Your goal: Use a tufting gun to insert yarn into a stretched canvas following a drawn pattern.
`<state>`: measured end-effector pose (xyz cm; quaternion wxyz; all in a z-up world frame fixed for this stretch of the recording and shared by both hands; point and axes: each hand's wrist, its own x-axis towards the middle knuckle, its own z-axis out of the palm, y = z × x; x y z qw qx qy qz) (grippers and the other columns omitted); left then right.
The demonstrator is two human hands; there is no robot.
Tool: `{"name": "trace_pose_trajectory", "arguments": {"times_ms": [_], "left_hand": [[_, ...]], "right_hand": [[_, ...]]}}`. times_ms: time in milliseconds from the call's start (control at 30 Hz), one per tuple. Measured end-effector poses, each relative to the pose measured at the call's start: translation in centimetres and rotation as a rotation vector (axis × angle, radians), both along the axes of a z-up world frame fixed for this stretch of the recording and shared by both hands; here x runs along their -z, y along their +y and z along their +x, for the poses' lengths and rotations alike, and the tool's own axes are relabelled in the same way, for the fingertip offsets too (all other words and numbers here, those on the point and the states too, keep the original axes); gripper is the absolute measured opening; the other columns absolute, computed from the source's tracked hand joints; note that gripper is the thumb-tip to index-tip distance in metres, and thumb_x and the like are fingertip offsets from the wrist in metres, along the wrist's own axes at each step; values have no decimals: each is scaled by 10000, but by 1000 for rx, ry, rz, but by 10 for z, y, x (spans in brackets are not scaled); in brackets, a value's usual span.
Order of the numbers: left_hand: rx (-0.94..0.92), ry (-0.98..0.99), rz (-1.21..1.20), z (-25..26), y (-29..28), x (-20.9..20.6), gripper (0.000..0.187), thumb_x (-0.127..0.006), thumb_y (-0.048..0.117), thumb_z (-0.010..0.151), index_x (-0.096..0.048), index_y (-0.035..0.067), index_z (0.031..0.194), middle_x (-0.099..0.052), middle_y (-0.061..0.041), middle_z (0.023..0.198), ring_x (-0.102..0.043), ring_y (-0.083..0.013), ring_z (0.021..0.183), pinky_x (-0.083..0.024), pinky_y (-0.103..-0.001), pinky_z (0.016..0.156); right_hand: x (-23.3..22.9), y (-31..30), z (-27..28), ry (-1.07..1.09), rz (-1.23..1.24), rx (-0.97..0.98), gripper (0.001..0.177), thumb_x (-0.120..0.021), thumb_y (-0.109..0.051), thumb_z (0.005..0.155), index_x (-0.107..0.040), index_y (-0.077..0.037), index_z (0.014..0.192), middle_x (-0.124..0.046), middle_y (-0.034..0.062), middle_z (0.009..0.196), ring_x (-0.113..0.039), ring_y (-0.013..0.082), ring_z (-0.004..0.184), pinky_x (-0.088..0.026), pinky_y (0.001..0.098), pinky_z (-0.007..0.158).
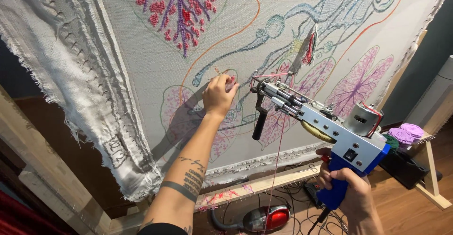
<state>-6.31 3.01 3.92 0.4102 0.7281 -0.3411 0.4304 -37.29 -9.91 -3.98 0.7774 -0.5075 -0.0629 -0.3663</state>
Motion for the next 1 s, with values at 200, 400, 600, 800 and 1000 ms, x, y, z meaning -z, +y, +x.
{"name": "trace_pose_trajectory", "arguments": {"times_ms": [200, 400, 600, 800, 1000], "left_hand": [[-72, -105, 36, 7, -4, 4, 62, -625, 192, 807, -620, 133, 827, -639, -19, 780, -595, -189, 699, -474, -325, 579], [104, -149, -17, 1, 14, 9, 75, -585, 96, 754, -516, 98, 786, -579, -36, 751, -560, -208, 651, -466, -342, 568], [208, -184, 22, -6, 25, 7, 139, -556, 228, 758, -501, 125, 682, -535, -14, 648, -496, -143, 570, -442, -271, 509], [-15, -89, 51, 2, 4, -3, 168, -700, 242, 734, -633, 120, 828, -632, -10, 769, -601, -181, 685, -485, -321, 587], [-13, -215, 85, 4, 7, 3, 30, -614, 113, 758, -589, 105, 772, -597, -15, 750, -544, -145, 637, -471, -265, 531]], "right_hand": [[4, -2, -3, 48, -4, 58, 513, -462, -4, 604, -531, 135, 1092, -499, 135, 654, -441, 138, 516, -345, 238, 429], [11, -2, -2, 54, 32, 126, 527, -427, 25, 580, -477, 103, 1099, -579, 240, 1005, -445, 142, 547, -364, 238, 398], [8, 4, 0, 41, 37, 82, 534, -410, 30, 583, -463, 98, 1111, -574, 236, 1003, -438, 146, 533, -351, 247, 417], [5, 12, -1, 53, 37, 91, 527, -437, 25, 586, -482, 113, 1105, -576, 239, 951, -445, 150, 558, -351, 236, 406], [19, -3, -6, 172, 2, 136, 479, -464, -35, 622, -536, 109, 1073, -457, 74, 523, -426, 149, 420, -385, 284, 442]]}}
